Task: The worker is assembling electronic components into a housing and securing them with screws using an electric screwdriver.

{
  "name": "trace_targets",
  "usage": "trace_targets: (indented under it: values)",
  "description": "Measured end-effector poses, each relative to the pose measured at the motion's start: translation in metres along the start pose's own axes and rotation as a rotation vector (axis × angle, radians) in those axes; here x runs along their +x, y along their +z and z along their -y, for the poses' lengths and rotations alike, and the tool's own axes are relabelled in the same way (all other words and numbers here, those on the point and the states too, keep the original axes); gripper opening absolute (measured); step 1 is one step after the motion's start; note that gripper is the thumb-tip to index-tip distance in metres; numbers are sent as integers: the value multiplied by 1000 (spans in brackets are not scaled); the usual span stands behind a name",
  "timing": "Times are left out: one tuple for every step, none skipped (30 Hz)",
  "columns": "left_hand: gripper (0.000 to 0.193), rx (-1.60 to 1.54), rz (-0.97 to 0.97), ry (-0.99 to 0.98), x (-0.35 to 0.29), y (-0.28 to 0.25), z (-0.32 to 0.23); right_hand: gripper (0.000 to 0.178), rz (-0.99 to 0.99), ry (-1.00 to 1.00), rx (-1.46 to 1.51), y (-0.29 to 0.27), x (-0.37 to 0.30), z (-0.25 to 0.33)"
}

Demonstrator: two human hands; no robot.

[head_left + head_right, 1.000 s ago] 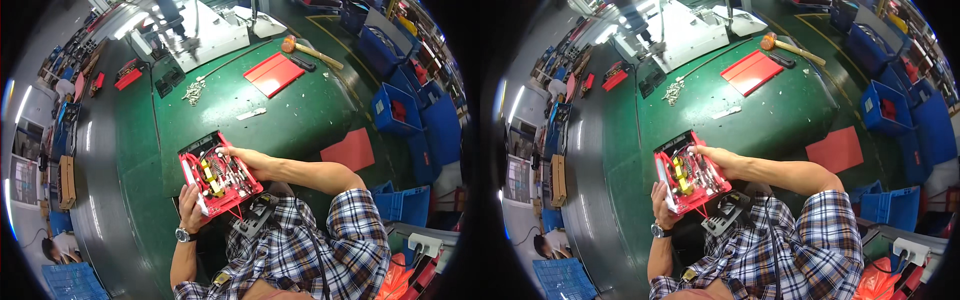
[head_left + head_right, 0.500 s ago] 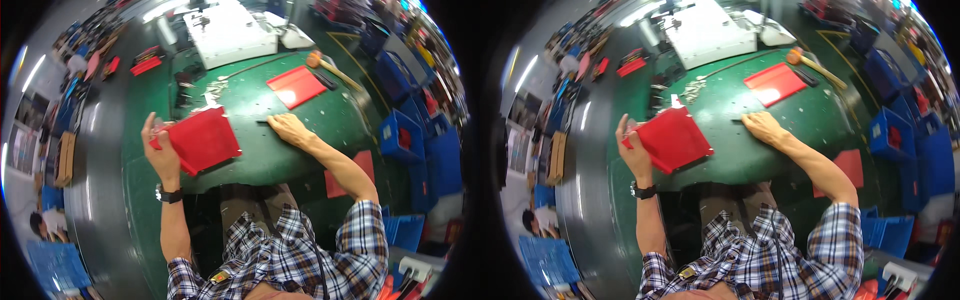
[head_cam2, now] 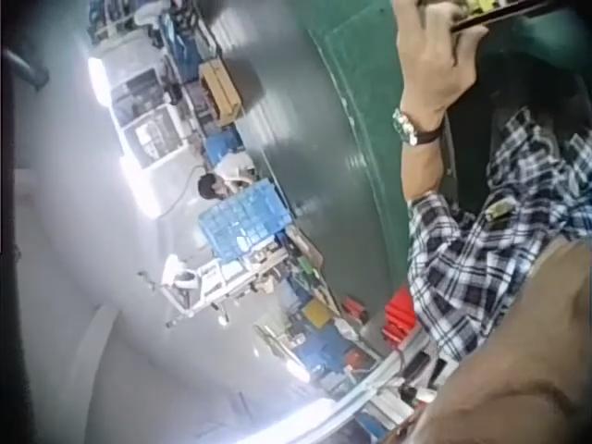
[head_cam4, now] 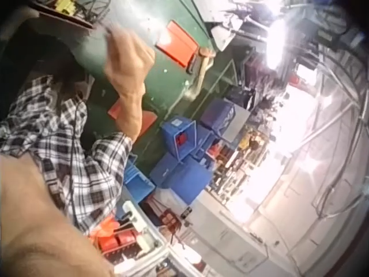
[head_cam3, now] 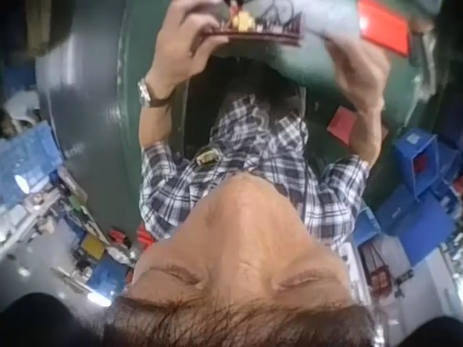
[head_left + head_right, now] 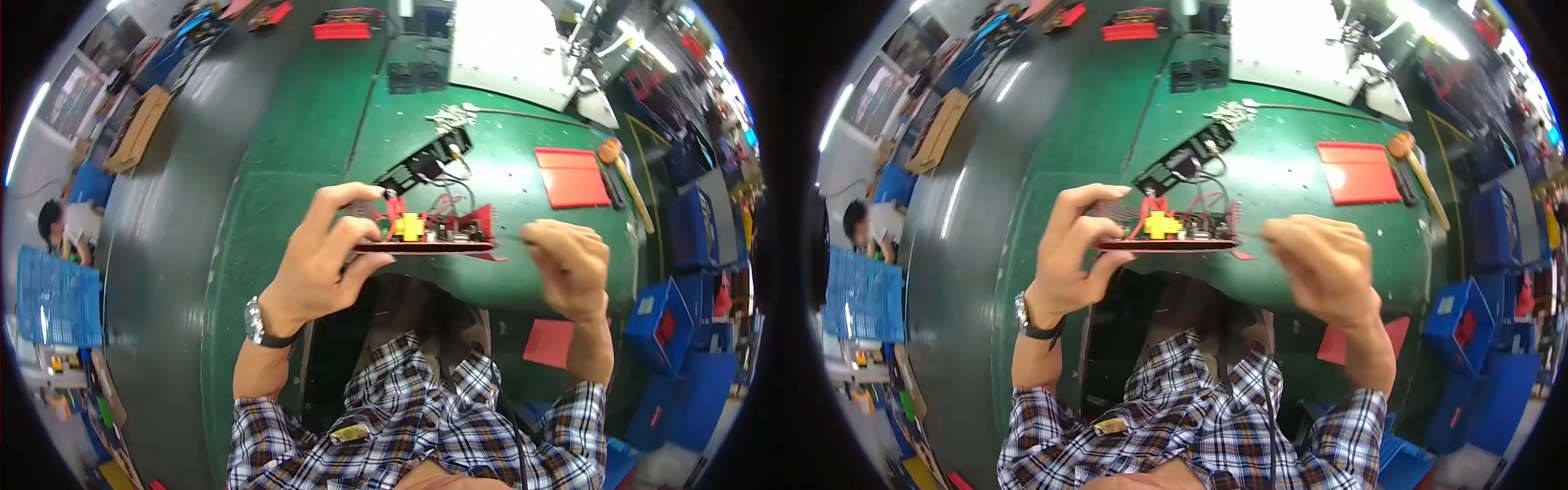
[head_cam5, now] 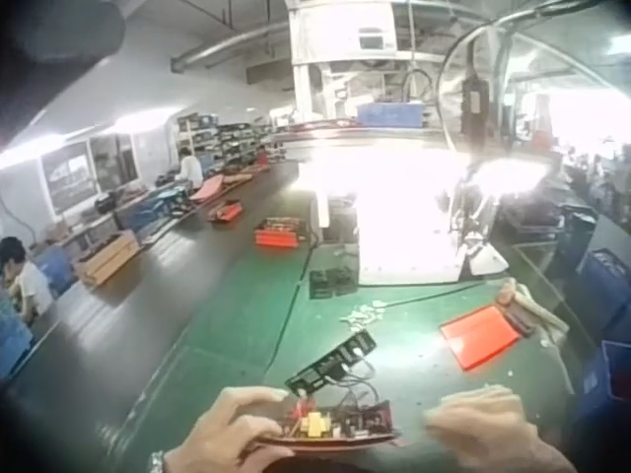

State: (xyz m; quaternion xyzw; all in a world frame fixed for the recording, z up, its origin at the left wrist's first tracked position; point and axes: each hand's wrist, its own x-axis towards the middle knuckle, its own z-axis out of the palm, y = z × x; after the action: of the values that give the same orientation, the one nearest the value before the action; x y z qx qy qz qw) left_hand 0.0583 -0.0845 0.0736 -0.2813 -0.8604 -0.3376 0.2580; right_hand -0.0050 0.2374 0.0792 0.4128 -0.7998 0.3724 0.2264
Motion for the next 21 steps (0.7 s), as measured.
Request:
trace_targets:
  values:
    - [36,-37,4,12,-3,2,1,19,17,-162,36,4,8,7]
    - [37,-38,-36,-15,-4,3,0,23,39,-165,39,7,11,12]
    - [38,-39,-76,-42,-4,6,-2,27,62,-167,43,9,12,15]
    - [37,-64,-106,-82,-2,9,-6,27,107,-158,18,8,15,19]
    - [37,-83,-103,-74,-3,12,-4,27,109,-146,1,7,16,20]
    - [37,-79,-97,-36,-5,14,0,27,181,-140,-41,7,17,21]
    - [37,-70,-92,-1,-8,15,2,27,255,-137,-78,6,18,23]
    - [36,-100,-102,-19,-10,17,3,26,237,-144,-90,9,16,23]
    - [36,-110,-104,-21,-12,17,4,26,244,-140,-96,7,16,25]
    - [35,-143,-104,-26,-12,17,3,26,283,-141,-131,2,16,27]
    - [35,-175,-103,-33,-13,17,2,26,321,-143,-164,-1,17,28]
    - [35,-182,-109,-37,-14,18,0,26,331,-142,-167,-2,18,28]
    - [35,-193,-122,-53,-15,20,0,25,317,-156,-159,-2,18,27]
    - [35,-203,-135,-70,-16,21,-1,25,303,-169,-151,-2,18,27]
    - [35,-211,-136,-72,-17,21,-1,25,309,-165,-154,-2,16,27]
    - [35,-206,-139,-71,-17,21,-1,25,302,-163,-151,-1,16,27]
    - [35,-202,-141,-69,-17,22,-1,25,296,-160,-148,-1,15,26]
    - [35,-206,-141,-71,-17,22,-1,25,299,-157,-149,-1,14,27]
    - [35,-211,-143,-68,-18,23,-1,25,295,-158,-142,-1,13,26]
    - [35,-216,-144,-65,-20,23,0,25,291,-157,-134,-1,12,26]
    - [35,-220,-142,-67,-21,23,-1,25,293,-153,-134,-2,12,28]
